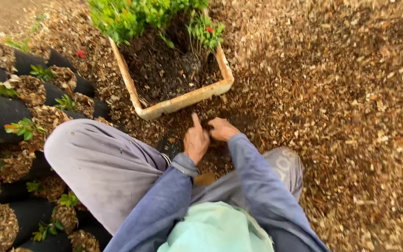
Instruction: The person sits on the ground and removes a small plant from a wooden tray. They place the seedling into a black plastic nursery bag and pack soil around its roots. The person repeats this process with additional seedlings from the tray.
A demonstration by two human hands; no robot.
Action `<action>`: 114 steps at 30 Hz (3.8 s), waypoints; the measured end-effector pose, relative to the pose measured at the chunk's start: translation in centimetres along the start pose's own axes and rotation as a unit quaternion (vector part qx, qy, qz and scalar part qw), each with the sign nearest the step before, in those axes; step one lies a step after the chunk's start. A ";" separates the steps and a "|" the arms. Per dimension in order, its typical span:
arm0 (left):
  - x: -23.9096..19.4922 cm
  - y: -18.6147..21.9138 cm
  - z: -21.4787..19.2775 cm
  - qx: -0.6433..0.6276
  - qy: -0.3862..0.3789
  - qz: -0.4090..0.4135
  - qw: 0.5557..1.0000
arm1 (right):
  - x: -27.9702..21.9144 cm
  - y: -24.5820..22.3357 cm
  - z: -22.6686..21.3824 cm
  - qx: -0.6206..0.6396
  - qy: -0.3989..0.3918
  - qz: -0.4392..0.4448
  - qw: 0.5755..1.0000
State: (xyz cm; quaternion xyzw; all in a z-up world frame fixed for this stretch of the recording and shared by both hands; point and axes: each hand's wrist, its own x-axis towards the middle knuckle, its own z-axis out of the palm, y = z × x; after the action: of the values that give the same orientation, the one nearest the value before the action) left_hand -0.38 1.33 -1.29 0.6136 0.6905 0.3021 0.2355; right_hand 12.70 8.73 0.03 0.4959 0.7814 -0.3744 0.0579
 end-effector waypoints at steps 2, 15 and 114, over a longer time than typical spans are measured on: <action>1.1 0.2 -0.4 0.009 0.002 0.004 1.000 | 0.4 0.2 -0.8 -0.078 -0.038 -0.135 0.987; 0.9 0.8 0.3 -0.003 0.012 -0.087 0.996 | 1.1 0.2 0.5 -0.092 0.087 -0.012 0.992; 22.8 -5.4 -9.5 -0.461 0.005 -0.194 0.866 | 13.5 -10.6 -9.9 0.159 0.296 -0.179 0.925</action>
State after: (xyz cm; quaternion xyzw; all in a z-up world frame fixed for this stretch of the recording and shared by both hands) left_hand -13.88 22.33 2.65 0.2872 0.5786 0.5375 0.5420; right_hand 0.03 22.54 6.49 0.4388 0.7690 -0.3341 -0.3233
